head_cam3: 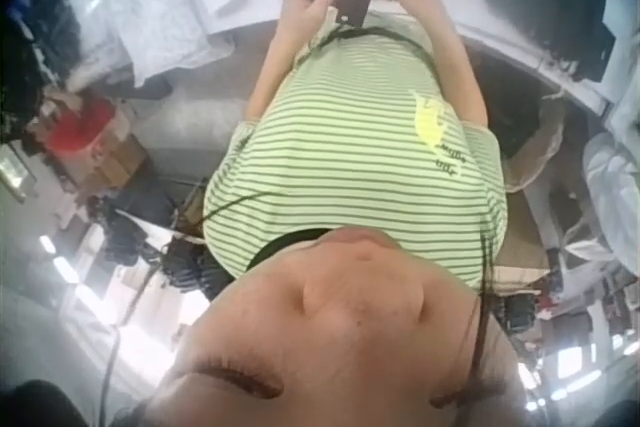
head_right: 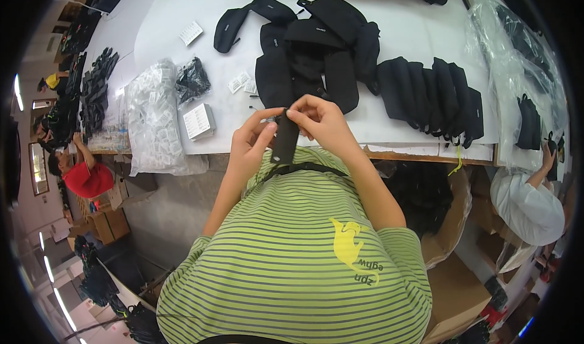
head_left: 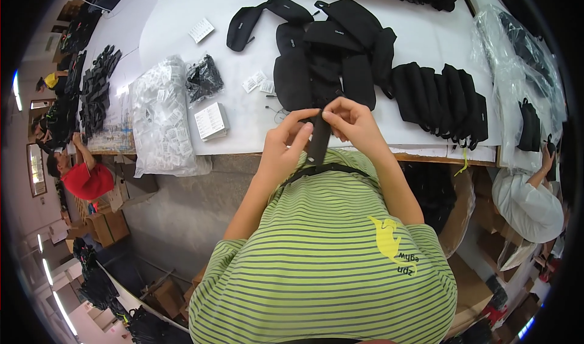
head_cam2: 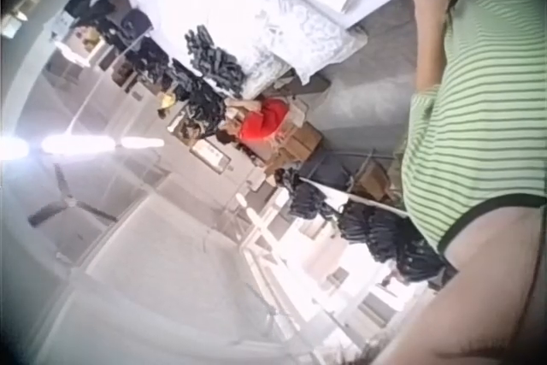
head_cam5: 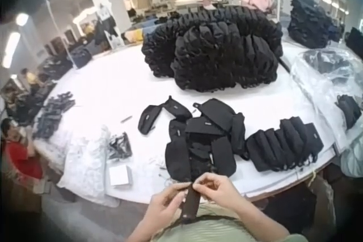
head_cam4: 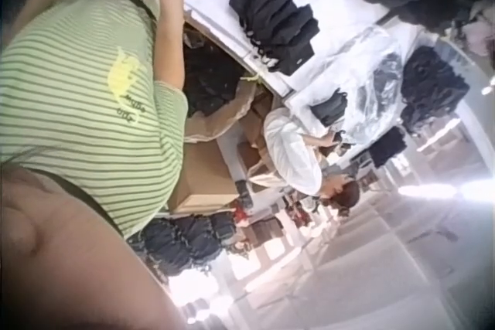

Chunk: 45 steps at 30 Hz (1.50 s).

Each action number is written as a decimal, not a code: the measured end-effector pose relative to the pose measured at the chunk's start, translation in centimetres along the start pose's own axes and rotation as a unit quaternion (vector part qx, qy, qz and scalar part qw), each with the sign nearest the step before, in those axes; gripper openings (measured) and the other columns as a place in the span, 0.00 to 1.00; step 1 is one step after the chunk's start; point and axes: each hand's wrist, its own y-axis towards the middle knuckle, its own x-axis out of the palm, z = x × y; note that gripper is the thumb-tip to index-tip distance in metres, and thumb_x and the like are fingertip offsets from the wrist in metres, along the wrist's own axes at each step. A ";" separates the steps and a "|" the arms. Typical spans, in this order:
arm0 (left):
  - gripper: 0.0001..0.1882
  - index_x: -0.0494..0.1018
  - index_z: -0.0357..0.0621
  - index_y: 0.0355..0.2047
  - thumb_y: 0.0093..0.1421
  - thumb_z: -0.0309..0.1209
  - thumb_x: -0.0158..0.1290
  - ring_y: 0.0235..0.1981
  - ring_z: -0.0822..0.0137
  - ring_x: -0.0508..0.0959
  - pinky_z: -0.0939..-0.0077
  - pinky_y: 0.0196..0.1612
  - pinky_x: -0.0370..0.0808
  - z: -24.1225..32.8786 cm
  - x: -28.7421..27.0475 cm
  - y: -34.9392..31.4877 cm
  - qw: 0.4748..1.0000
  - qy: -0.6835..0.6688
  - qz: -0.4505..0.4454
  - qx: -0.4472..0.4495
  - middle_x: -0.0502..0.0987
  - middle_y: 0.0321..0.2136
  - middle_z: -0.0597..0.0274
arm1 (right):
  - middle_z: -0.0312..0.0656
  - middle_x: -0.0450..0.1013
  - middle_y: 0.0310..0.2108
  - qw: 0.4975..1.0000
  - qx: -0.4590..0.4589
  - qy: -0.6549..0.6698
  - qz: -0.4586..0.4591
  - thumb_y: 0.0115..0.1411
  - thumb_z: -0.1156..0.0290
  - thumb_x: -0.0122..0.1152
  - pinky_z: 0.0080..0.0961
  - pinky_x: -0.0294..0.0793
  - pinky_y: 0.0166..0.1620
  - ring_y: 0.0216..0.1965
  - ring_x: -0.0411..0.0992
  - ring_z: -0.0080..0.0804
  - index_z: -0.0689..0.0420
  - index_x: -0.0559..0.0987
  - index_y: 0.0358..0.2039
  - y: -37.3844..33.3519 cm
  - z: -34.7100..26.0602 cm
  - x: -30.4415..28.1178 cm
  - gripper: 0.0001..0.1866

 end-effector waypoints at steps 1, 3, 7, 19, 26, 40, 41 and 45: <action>0.12 0.71 0.38 0.47 0.63 0.27 0.48 0.24 0.77 0.77 0.84 0.26 0.74 0.0 0.0 0.2 0.999 -0.031 -0.019 -0.015 0.79 0.26 0.62 | 0.31 0.69 0.17 1.000 0.007 0.013 0.001 0.59 0.69 0.60 0.14 0.60 0.21 0.18 0.63 0.13 0.60 0.75 0.32 -0.4 0.2 -0.1 0.08; 0.10 0.71 0.37 0.44 0.63 0.27 0.48 0.23 0.77 0.77 0.85 0.25 0.74 -0.5 0.2 0.4 0.998 -0.048 -0.031 -0.024 0.78 0.26 0.62 | 0.30 0.69 0.18 1.000 0.017 0.018 -0.007 0.59 0.68 0.60 0.13 0.59 0.21 0.18 0.62 0.13 0.60 0.75 0.31 -0.9 0.6 -0.4 0.08; 0.07 0.68 0.38 0.37 0.64 0.29 0.49 0.19 0.78 0.74 0.86 0.22 0.71 -1.7 0.5 1.3 0.992 -0.099 -0.070 -0.038 0.74 0.25 0.65 | 0.29 0.67 0.17 0.998 0.039 0.045 -0.036 0.61 0.66 0.59 0.13 0.57 0.21 0.18 0.62 0.13 0.59 0.75 0.31 -1.1 1.0 -0.7 0.09; 0.07 0.67 0.38 0.38 0.64 0.28 0.49 0.18 0.79 0.71 0.87 0.20 0.67 -1.8 2.3 2.9 0.986 -0.145 -0.085 -0.021 0.73 0.25 0.65 | 0.28 0.66 0.15 0.994 -0.014 0.111 -0.011 0.61 0.61 0.59 0.12 0.50 0.17 0.14 0.57 0.11 0.56 0.71 0.24 0.1 1.6 -1.7 0.15; 0.07 0.67 0.37 0.40 0.64 0.27 0.49 0.19 0.80 0.71 0.88 0.20 0.66 -2.7 2.0 2.5 0.992 -0.094 -0.074 -0.025 0.73 0.25 0.66 | 0.28 0.64 0.12 0.992 0.022 0.121 -0.009 0.61 0.59 0.60 0.12 0.52 0.16 0.12 0.58 0.12 0.55 0.70 0.23 0.3 2.6 -1.3 0.16; 0.05 0.69 0.38 0.35 0.63 0.27 0.50 0.21 0.82 0.70 0.88 0.22 0.66 -3.8 2.0 3.7 0.998 0.015 0.000 0.058 0.72 0.23 0.69 | 0.35 0.69 0.16 0.987 0.059 0.124 -0.082 0.62 0.67 0.54 0.12 0.63 0.20 0.16 0.67 0.17 0.59 0.74 0.28 -0.1 1.8 -3.0 0.09; 0.04 0.69 0.38 0.35 0.63 0.27 0.49 0.20 0.82 0.69 0.89 0.23 0.66 -4.3 1.5 4.0 0.999 -0.013 -0.008 0.032 0.72 0.25 0.68 | 0.35 0.69 0.16 0.989 0.060 0.111 -0.074 0.62 0.68 0.54 0.12 0.62 0.19 0.16 0.67 0.17 0.60 0.74 0.29 -0.2 1.8 -3.2 0.09; 0.03 0.71 0.41 0.35 0.60 0.23 0.51 0.20 0.77 0.71 0.83 0.25 0.68 -7.7 -0.2 6.3 0.999 0.013 0.051 -0.003 0.72 0.24 0.67 | 0.37 0.70 0.17 0.993 0.068 0.091 -0.030 0.61 0.69 0.54 0.11 0.61 0.19 0.16 0.66 0.17 0.62 0.75 0.32 -0.5 2.2 -4.3 0.08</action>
